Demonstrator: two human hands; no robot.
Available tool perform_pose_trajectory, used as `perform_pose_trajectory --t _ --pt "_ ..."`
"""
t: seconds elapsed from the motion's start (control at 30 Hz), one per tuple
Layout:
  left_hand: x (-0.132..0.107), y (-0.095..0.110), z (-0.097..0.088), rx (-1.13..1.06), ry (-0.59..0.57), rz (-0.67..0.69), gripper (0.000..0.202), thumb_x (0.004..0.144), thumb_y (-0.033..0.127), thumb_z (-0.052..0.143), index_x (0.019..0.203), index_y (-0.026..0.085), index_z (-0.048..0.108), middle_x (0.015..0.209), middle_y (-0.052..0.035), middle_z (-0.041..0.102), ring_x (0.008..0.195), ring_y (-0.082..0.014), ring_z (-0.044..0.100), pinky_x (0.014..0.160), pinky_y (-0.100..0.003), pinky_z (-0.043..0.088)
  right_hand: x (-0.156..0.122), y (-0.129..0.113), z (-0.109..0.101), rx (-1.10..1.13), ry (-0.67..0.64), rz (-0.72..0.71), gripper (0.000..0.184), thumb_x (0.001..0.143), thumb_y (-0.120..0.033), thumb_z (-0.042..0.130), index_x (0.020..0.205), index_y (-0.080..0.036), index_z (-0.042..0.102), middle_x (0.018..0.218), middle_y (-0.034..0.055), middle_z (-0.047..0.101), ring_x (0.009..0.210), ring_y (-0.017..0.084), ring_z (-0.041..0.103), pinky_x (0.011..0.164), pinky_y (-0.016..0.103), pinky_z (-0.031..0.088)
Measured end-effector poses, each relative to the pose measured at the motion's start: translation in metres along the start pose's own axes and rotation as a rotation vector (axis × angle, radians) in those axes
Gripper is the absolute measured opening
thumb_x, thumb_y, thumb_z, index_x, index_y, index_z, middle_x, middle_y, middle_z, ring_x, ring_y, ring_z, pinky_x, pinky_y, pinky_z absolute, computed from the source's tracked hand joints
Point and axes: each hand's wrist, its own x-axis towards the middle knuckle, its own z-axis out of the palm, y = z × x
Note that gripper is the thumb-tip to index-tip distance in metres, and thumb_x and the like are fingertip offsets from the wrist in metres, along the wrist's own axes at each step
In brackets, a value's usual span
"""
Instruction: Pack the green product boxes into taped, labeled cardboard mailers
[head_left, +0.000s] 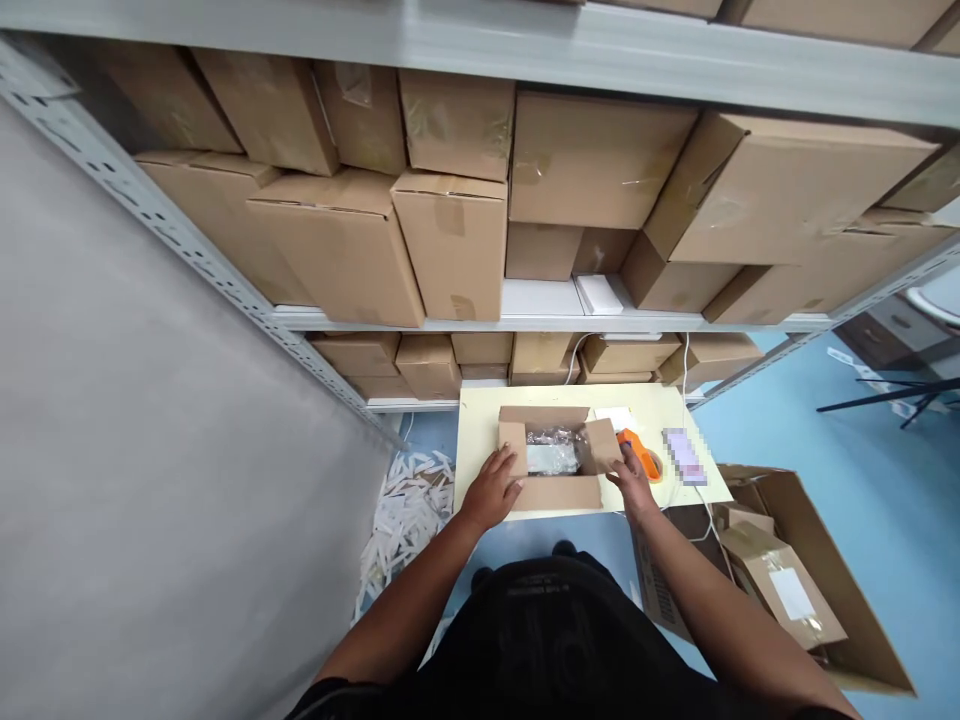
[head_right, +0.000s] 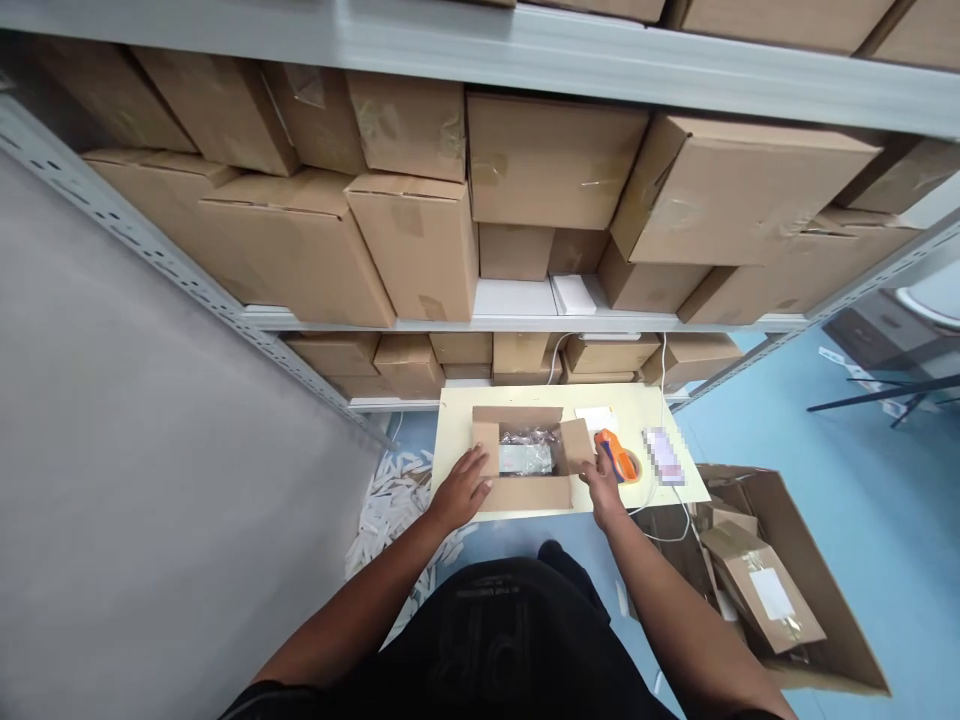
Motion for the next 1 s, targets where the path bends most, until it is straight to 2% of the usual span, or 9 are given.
perform_pose_trajectory --t 0.1,0.23,0.33,0.43,0.53,0.63,0.73,0.87,1.0 --pt "0.003 -0.014 0.007 0.039 0.002 0.071 0.055 0.104 0.044 0.042 0.153 0.019 0.047 0.166 -0.0109 0.035 0.155 -0.028 0.029 0.127 -0.051 0.03 0.003 -0.003 -0.021 -0.048 -0.249 -0.144 0.074 0.087 -0.038 0.051 0.159 -0.025 0.038 0.149 0.0094 0.059 0.138 0.03 0.054 0.109 0.047 0.05" --pt "0.001 -0.019 0.013 0.071 0.036 0.083 0.056 0.107 0.042 0.036 0.159 0.02 0.038 0.169 -0.0094 0.029 0.157 -0.0254 0.026 0.127 -0.048 0.031 0.015 -0.004 -0.043 -0.464 -0.682 -0.489 0.083 0.076 -0.017 0.052 0.158 -0.029 0.043 0.16 0.0043 0.048 0.15 0.03 0.04 0.122 0.055 0.035" --pt "-0.001 -0.01 0.016 0.065 0.025 0.018 0.057 0.107 0.04 0.034 0.16 0.019 0.035 0.17 -0.0095 0.024 0.157 -0.0237 0.024 0.128 -0.046 0.029 0.029 -0.002 -0.048 -0.727 -0.796 -0.719 0.092 0.074 -0.015 0.059 0.162 -0.027 0.034 0.165 0.0056 0.039 0.153 0.032 0.033 0.126 0.058 0.026" --pt "-0.002 0.004 0.013 0.056 0.006 -0.045 0.056 0.107 0.039 0.034 0.159 0.018 0.036 0.169 -0.0109 0.029 0.156 -0.0241 0.026 0.127 -0.045 0.03 0.039 0.004 -0.044 -0.793 -0.782 -0.797 0.086 0.081 -0.02 0.063 0.162 -0.026 0.035 0.166 0.0086 0.036 0.152 0.033 0.036 0.125 0.058 0.03" --pt "0.006 0.017 -0.002 0.062 0.046 -0.102 0.052 0.105 0.039 0.039 0.153 0.019 0.046 0.158 -0.0119 0.048 0.151 -0.0262 0.038 0.124 -0.048 0.036 0.043 0.012 -0.033 -0.676 -0.728 -0.795 0.069 0.09 -0.027 0.062 0.157 -0.024 0.044 0.162 0.011 0.043 0.148 0.03 0.043 0.122 0.055 0.036" --pt "0.029 0.025 -0.028 0.067 0.193 -0.146 0.046 0.105 0.04 0.041 0.142 0.018 0.057 0.145 -0.013 0.06 0.141 -0.0262 0.05 0.12 -0.047 0.041 0.04 0.017 -0.021 -0.533 -0.565 -0.674 0.049 0.099 -0.039 0.055 0.146 -0.026 0.057 0.151 0.0108 0.057 0.142 0.028 0.052 0.119 0.052 0.043" --pt "0.065 0.025 -0.052 0.07 0.309 -0.139 0.045 0.105 0.039 0.04 0.142 0.018 0.056 0.144 -0.013 0.061 0.138 -0.0246 0.052 0.12 -0.046 0.042 0.035 0.017 -0.007 -0.472 -0.374 -0.535 0.044 0.102 -0.047 0.05 0.139 -0.026 0.062 0.141 0.0102 0.065 0.134 0.028 0.059 0.116 0.051 0.046" --pt "0.108 0.018 -0.059 0.129 0.19 -0.046 0.053 0.102 0.038 0.047 0.151 0.016 0.048 0.154 -0.0132 0.052 0.145 -0.0263 0.045 0.123 -0.047 0.037 0.032 0.014 0.01 -0.51 -0.264 -0.509 0.046 0.101 -0.049 0.048 0.138 -0.023 0.06 0.139 0.0114 0.065 0.131 0.029 0.059 0.113 0.05 0.048" --pt "0.121 0.006 -0.046 0.189 0.081 0.025 0.056 0.094 0.028 0.059 0.149 0.017 0.052 0.147 -0.0115 0.06 0.137 -0.0263 0.053 0.117 -0.045 0.045 0.032 0.013 0.02 -0.533 -0.201 -0.517 0.043 0.101 -0.047 0.048 0.133 -0.02 0.057 0.131 0.0149 0.064 0.123 0.031 0.06 0.106 0.051 0.051"
